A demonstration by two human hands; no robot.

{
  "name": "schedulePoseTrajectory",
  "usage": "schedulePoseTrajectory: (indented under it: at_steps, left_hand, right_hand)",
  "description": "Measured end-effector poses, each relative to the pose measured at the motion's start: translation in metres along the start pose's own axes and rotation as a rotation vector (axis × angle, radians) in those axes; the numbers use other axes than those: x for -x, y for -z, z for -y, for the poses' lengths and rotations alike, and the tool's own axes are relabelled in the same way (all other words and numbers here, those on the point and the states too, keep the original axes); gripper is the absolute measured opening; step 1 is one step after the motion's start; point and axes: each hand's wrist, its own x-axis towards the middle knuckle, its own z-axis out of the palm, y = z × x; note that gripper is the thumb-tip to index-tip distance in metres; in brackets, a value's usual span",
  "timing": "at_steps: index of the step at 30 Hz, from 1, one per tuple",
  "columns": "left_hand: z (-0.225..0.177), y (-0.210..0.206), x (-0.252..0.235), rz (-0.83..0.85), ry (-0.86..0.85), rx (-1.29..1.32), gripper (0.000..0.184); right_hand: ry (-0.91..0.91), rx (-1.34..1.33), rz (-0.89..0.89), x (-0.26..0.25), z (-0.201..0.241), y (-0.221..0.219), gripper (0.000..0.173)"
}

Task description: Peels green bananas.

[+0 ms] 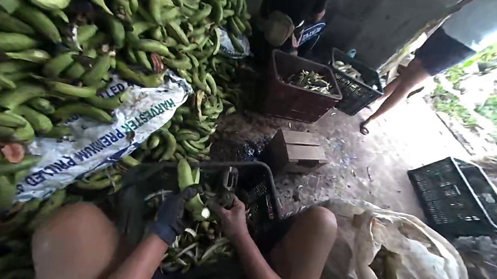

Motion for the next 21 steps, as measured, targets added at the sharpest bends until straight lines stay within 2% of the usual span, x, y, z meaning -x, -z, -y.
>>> schedulePoseTrajectory:
  at_steps: [2,4,6,7,10,13,16,17,19,21]
  left_hand:
    - [0.015,0.004,-0.012,-0.046,0.089,-0.019,0.039]
    - [0.027,0.013,-0.021,-0.111,0.106,-0.202,0.04]
    - [0.036,0.027,-0.033,-0.175,0.068,-0.714,0.042]
    - [0.036,0.031,-0.036,-0.196,0.086,-0.987,0.051]
    - [0.07,0.046,-0.065,-0.245,0.131,-1.381,0.081]
    - [0.119,0.072,-0.091,-0.173,0.102,-1.502,0.079]
    - [0.133,0.08,-0.095,-0.022,0.182,-1.634,0.081]
    - [0.131,0.08,-0.094,0.022,0.201,-1.68,0.08]
    - [0.115,0.074,-0.087,0.054,0.106,-1.694,0.07]
    - [0.07,0.049,-0.059,0.059,-0.055,-1.489,0.057]
  right_hand:
    - [0.034,0.195,0.001,0.001,0.003,0.004,0.033]
    - [0.043,0.391,-0.029,-0.002,0.004,0.013,0.038]
    - [0.042,0.476,-0.089,-0.007,0.003,0.024,0.042]
    - [0.04,0.478,-0.12,-0.009,0.002,0.029,0.043]
    - [0.037,0.405,-0.219,-0.012,0.002,0.039,0.041]
    - [0.049,0.258,-0.263,-0.012,-0.001,0.042,0.039]
    - [0.091,0.171,-0.257,-0.012,-0.007,0.042,0.037]
    - [0.101,0.151,-0.25,-0.012,-0.008,0.042,0.036]
    - [0.124,0.069,-0.226,-0.011,-0.006,0.043,0.032]
    - [0.108,-0.058,-0.177,-0.008,0.007,0.044,0.031]
